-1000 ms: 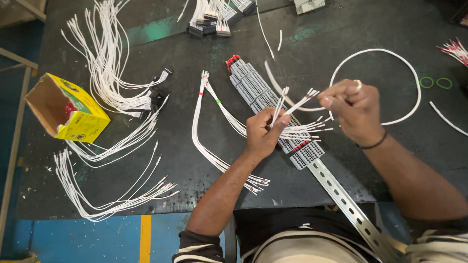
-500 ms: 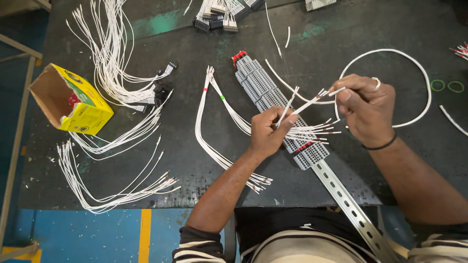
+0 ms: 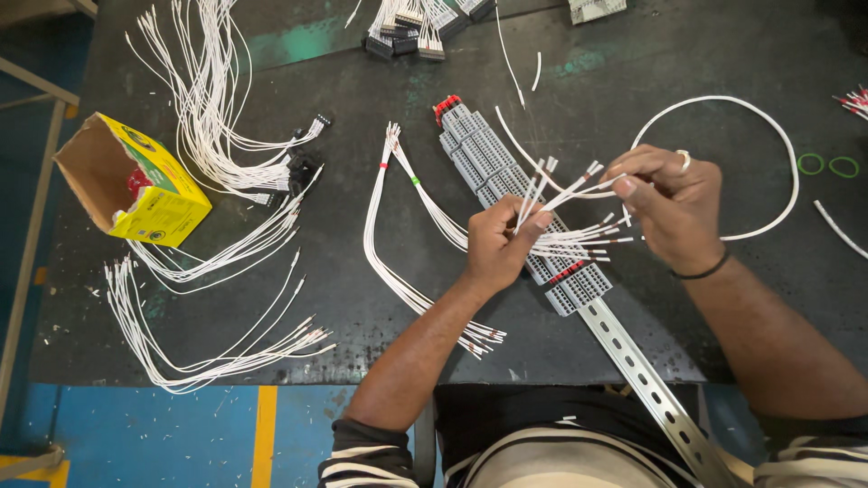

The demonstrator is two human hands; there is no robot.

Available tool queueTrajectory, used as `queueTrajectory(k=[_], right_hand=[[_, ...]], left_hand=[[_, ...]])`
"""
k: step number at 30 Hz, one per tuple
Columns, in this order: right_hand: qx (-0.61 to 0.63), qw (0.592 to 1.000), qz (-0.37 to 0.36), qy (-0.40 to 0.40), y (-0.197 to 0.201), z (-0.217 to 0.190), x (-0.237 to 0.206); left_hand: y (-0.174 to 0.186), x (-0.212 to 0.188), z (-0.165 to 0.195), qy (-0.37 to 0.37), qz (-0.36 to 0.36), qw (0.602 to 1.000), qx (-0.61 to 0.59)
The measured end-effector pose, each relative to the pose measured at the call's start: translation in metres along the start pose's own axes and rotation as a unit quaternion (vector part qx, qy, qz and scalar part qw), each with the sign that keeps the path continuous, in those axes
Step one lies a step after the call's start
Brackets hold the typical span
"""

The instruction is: The person sits at a workbench and inserts the stripped ends of white wires one at a time into the openings of a gray terminal block mounted on a metal DIN rail, gathering and aligning the wires by hand. They continue filling the block's slots and then bundle the finished wires together.

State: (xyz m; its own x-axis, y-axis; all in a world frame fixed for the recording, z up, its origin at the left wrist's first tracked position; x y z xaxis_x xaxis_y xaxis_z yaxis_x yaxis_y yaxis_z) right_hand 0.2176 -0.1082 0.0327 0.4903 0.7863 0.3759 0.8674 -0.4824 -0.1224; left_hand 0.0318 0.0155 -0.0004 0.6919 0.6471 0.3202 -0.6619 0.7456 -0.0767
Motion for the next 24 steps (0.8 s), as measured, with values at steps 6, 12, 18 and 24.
queueTrajectory(k=[6, 12, 18, 24], right_hand=[[-0.057, 0.994, -0.072, -0.051, -0.013, 0.013, 0.002], [-0.124, 0.978, -0.094, -0.140, -0.016, 0.017, 0.005], [0.176, 0.982, -0.017, -0.066, -0.007, -0.006, 0.014], [0.045, 0.998, -0.038, 0.013, -0.011, -0.011, 0.012]], left_hand=[[-0.001, 0.000, -0.002, -0.001, -0.014, 1.000, 0.007], [-0.002, 0.000, -0.001, 0.000, -0.016, 1.000, -0.001], [-0.001, 0.000, 0.000, 0.006, -0.011, 1.000, -0.011], [0.000, 0.001, 0.004, -0.009, -0.005, 1.000, 0.020]])
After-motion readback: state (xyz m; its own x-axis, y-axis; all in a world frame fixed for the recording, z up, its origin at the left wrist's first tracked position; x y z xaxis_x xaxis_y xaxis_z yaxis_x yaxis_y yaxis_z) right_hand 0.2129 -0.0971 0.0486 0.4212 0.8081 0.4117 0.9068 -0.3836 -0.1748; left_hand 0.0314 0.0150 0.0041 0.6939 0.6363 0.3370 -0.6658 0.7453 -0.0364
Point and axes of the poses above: each hand's wrist, its own x-axis towards the middle knuckle, its own y-axis out of the back of the hand, z = x × y, the point moved 5 cm from there along x, towards the middle knuckle, and after that the axes turned 9 degrees about -x, right-handed, at the moved point
